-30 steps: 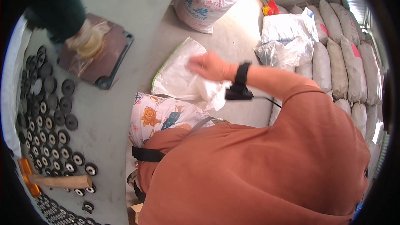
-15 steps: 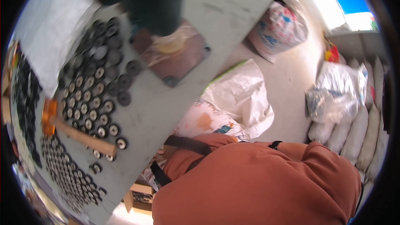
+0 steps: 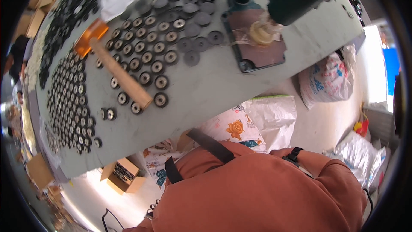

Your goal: Hammering metal or plastic circular components onto a base or similar assembly task.

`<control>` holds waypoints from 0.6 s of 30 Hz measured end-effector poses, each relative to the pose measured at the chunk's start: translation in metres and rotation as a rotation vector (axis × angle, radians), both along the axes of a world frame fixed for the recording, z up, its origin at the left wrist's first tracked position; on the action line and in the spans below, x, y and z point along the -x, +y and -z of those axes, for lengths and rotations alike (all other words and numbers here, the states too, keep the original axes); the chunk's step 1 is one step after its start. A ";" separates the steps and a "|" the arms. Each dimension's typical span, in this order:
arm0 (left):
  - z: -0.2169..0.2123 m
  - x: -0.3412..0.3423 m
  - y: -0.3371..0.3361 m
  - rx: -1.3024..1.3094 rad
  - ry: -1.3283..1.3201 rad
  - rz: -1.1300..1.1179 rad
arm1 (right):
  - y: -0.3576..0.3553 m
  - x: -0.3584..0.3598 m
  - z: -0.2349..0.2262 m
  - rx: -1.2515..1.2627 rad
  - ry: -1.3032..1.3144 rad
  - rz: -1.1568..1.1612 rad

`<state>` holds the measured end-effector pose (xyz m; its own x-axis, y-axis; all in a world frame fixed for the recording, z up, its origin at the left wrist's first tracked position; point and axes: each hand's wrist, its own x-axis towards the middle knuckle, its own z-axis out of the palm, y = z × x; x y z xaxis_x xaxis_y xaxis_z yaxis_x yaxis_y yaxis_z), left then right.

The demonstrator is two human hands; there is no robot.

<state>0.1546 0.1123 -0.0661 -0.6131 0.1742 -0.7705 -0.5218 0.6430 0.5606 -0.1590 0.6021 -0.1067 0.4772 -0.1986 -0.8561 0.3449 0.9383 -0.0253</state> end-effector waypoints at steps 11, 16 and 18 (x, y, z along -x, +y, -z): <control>-0.068 0.119 0.014 0.273 0.139 -0.586 | -0.188 0.093 -0.154 1.024 1.283 0.115; -0.086 0.190 -0.019 0.562 0.995 -0.647 | -0.337 0.129 -0.162 1.034 1.741 -0.008; -0.081 0.214 -0.041 0.664 1.120 -0.610 | -0.386 0.141 -0.147 1.089 1.895 -0.083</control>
<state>-0.0593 0.0709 0.0153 -0.7864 -0.5250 0.3255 -0.2992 0.7847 0.5429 -0.3000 0.2165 0.0401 -0.5277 -0.8225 0.2122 -0.7495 0.3332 -0.5721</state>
